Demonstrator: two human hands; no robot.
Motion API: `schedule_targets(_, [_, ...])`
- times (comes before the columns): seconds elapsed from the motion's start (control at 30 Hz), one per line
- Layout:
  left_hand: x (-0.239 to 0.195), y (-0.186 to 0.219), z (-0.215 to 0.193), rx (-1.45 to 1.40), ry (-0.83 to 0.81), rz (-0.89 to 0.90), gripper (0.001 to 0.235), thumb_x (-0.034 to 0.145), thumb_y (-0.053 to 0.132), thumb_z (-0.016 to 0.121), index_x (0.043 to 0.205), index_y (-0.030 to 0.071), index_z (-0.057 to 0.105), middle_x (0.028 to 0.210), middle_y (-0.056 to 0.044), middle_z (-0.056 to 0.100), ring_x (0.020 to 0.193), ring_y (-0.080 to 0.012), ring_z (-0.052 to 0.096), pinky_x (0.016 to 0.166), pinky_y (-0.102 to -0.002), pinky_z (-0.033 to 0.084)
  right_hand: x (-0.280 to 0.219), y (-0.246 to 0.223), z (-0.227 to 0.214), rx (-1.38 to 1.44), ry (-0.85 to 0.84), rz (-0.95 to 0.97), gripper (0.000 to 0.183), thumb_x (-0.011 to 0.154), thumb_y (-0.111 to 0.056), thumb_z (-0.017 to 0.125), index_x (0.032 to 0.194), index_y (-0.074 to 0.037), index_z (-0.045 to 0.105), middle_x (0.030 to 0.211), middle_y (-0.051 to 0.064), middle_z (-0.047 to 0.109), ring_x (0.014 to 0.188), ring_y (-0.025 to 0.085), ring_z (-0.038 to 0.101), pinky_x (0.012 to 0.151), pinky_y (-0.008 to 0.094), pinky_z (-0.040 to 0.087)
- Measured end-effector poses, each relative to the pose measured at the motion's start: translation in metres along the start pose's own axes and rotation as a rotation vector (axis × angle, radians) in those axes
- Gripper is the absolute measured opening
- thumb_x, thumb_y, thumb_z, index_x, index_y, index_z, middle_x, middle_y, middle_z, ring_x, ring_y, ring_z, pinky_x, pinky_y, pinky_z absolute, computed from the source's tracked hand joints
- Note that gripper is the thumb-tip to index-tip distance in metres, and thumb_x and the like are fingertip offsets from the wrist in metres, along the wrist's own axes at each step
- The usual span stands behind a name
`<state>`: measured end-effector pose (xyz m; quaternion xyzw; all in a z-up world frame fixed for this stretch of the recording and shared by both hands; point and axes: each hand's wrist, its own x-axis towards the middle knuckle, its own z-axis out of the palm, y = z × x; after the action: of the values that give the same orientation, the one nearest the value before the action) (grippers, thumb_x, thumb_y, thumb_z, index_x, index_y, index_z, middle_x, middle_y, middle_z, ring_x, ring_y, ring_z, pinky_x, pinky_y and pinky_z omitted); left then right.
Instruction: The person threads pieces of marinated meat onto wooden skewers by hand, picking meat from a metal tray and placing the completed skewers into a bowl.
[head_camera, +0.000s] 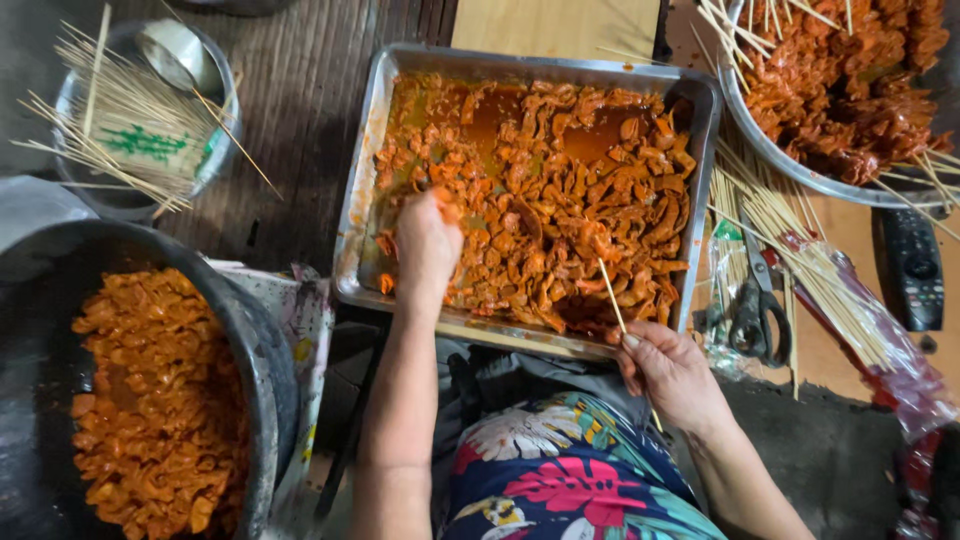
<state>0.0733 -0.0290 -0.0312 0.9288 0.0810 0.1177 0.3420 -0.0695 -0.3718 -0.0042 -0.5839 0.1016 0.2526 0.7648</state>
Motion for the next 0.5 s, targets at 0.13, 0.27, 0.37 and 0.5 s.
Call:
schedule_targets(0.13, [0.053, -0.04, 0.013, 0.047, 0.206, 0.16, 0.021, 0.079, -0.002, 0.062, 0.097, 0.001, 0.073, 0.084, -0.022, 0.071, 0.082, -0.0405, 0.069, 0.073, -0.048, 0.055, -0.002, 0.003, -0.005, 0.062, 0.017, 0.007, 0.024, 0.103, -0.018, 0.055, 0.104, 0.0, 0.069, 0.065, 0.004, 0.057, 0.051, 0.011, 0.049, 0.046, 0.025, 0.041])
schedule_targets(0.27, [0.094, -0.074, 0.023, 0.203, 0.264, 0.214, 0.019, 0.081, 0.0, 0.063, 0.098, -0.002, 0.071, 0.089, -0.025, 0.07, 0.085, -0.0431, 0.069, 0.076, -0.049, 0.055, 0.002, 0.001, -0.009, 0.011, 0.005, 0.009, 0.024, 0.106, -0.019, 0.055, 0.099, 0.001, 0.067, 0.066, 0.003, 0.056, 0.053, 0.011, 0.049, 0.047, 0.025, 0.04])
schedule_targets(0.37, [0.107, -0.084, 0.026, 0.125, 0.282, 0.097, 0.023, 0.076, 0.001, 0.062, 0.096, 0.004, 0.074, 0.087, -0.023, 0.072, 0.085, -0.0427, 0.07, 0.076, -0.049, 0.056, 0.0, -0.003, -0.007, 0.049, 0.087, 0.086, 0.023, 0.102, -0.018, 0.056, 0.104, 0.0, 0.069, 0.066, 0.004, 0.057, 0.052, 0.011, 0.047, 0.046, 0.026, 0.039])
schedule_targets(0.5, [0.119, -0.086, 0.03, 0.186, 0.187, 0.119, 0.02, 0.079, 0.003, 0.063, 0.095, 0.005, 0.074, 0.089, -0.024, 0.072, 0.086, -0.044, 0.069, 0.076, -0.051, 0.054, 0.005, -0.009, -0.003, 0.041, 0.085, 0.1, 0.025, 0.101, -0.019, 0.055, 0.106, -0.001, 0.071, 0.064, 0.003, 0.054, 0.052, 0.011, 0.045, 0.045, 0.026, 0.038])
